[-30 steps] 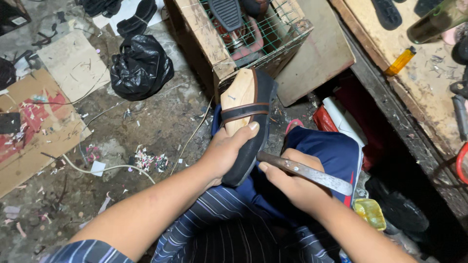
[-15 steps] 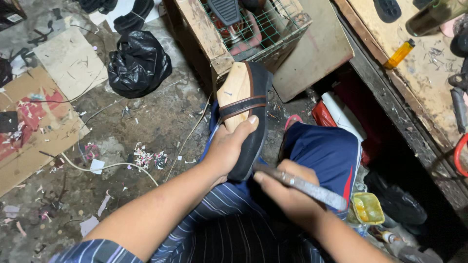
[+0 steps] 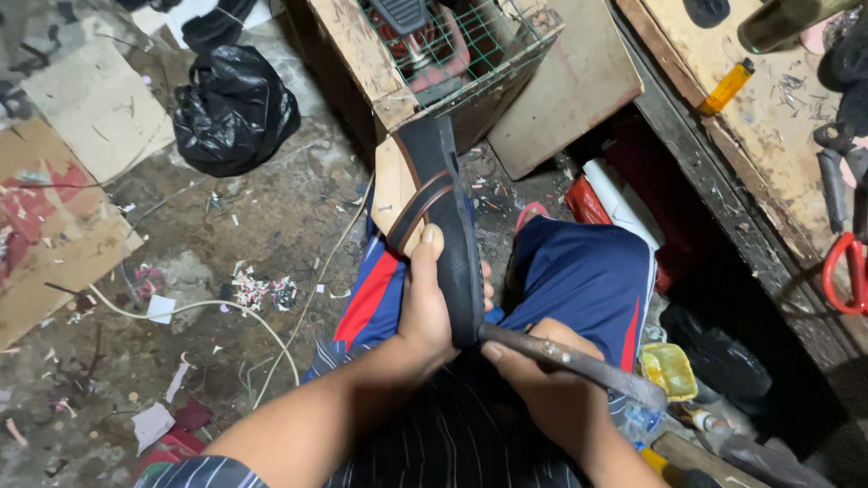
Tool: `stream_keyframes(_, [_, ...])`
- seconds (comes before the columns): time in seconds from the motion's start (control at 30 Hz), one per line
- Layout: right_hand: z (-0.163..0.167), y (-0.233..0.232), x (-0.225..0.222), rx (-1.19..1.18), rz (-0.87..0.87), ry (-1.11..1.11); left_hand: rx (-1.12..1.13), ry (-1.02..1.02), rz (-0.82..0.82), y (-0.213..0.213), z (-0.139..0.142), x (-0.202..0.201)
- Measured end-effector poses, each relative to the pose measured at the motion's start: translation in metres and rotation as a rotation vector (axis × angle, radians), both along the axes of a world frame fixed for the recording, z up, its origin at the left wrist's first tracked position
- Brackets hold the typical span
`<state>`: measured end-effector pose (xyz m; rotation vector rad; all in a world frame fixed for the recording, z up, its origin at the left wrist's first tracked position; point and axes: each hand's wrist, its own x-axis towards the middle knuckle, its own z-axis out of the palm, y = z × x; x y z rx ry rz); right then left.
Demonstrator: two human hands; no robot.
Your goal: The person sits on the floor holding a shoe and uses a blade to trim and scrape the edge of its rubber sole, rotating the shoe to work around the perimeter. They press and fit the sole onto the shoe, then place the finished shoe into a wire crate with other completed shoes.
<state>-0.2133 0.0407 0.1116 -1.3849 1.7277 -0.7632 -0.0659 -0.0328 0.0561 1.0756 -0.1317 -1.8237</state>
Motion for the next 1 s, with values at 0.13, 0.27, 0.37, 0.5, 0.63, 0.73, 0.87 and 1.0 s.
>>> stream_keyframes(0.13, [-0.018, -0.012, 0.004, -0.029, -0.092, -0.041, -0.096, -0.049, -0.002, -0.005, -0.021, -0.004])
stream_keyframes(0.27, [-0.020, -0.035, 0.006, -0.267, -0.030, 0.010, -0.250, -0.183, 0.061, -0.012, -0.029, -0.008])
stream_keyframes(0.37, [-0.016, -0.053, 0.006, -0.128, -0.088, -0.073, -0.292, -0.179, 0.111, -0.017, -0.030, -0.011])
stream_keyframes(0.5, [-0.009, -0.079, 0.004, 0.041, -0.120, -0.167, -0.289, -0.154, 0.182, -0.021, -0.025, -0.012])
stream_keyframes(0.63, [-0.001, -0.103, 0.002, 0.174, -0.093, -0.264, -0.262, -0.132, 0.098, -0.022, -0.019, -0.008])
stream_keyframes(0.73, [0.004, -0.117, 0.003, 0.196, -0.051, -0.311, -0.183, -0.119, 0.054, -0.022, -0.020, -0.006])
stream_keyframes(0.87, [0.006, -0.131, 0.003, 0.245, 0.011, -0.283, -0.117, -0.140, 0.037, -0.020, -0.026, -0.004])
stream_keyframes(1.0, [0.005, -0.144, -0.001, 0.244, 0.055, -0.194, -0.217, -0.158, 0.037, -0.013, -0.030, -0.004])
